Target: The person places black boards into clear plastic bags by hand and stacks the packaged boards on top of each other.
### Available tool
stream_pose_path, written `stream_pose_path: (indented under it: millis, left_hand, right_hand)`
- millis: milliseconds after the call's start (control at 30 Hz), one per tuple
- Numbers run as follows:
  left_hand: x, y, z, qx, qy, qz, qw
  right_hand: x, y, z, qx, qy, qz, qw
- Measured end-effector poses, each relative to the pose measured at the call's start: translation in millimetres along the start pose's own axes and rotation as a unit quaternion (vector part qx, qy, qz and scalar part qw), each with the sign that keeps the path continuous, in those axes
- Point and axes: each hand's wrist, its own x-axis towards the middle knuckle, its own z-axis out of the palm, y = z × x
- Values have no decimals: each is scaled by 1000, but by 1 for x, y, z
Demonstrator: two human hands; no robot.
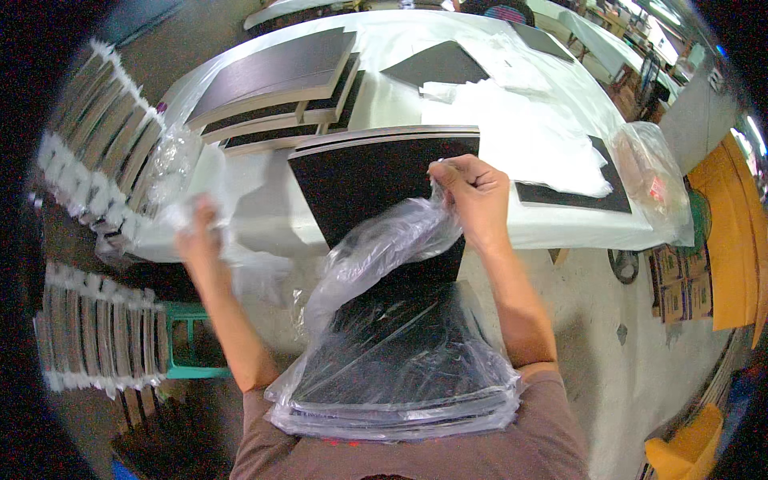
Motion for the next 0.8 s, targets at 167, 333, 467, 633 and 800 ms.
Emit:
stream_pose_path:
  millis: [167, 333, 467, 633, 800]
  left_hand:
    - [-108, 10, 87, -121, -511, 177, 832]
    - [-109, 0, 94, -147, -464, -41, 873]
    - [-109, 1, 91, -209, -432, -67, 875]
    - [-112, -4, 91, -218, -450, -71, 863]
    - [-116, -4, 92, -236, -451, -117, 853]
  right_hand:
    - [-18, -12, 26, -23, -52, -26, 998]
    - [-14, -18, 22, 25, -56, -26, 998]
    - [-11, -12, 16, 150, -68, 14, 986]
    - [-14, -6, 23, 112, -129, 17, 985]
    - [-16, -9, 27, -74, -54, -22, 996]
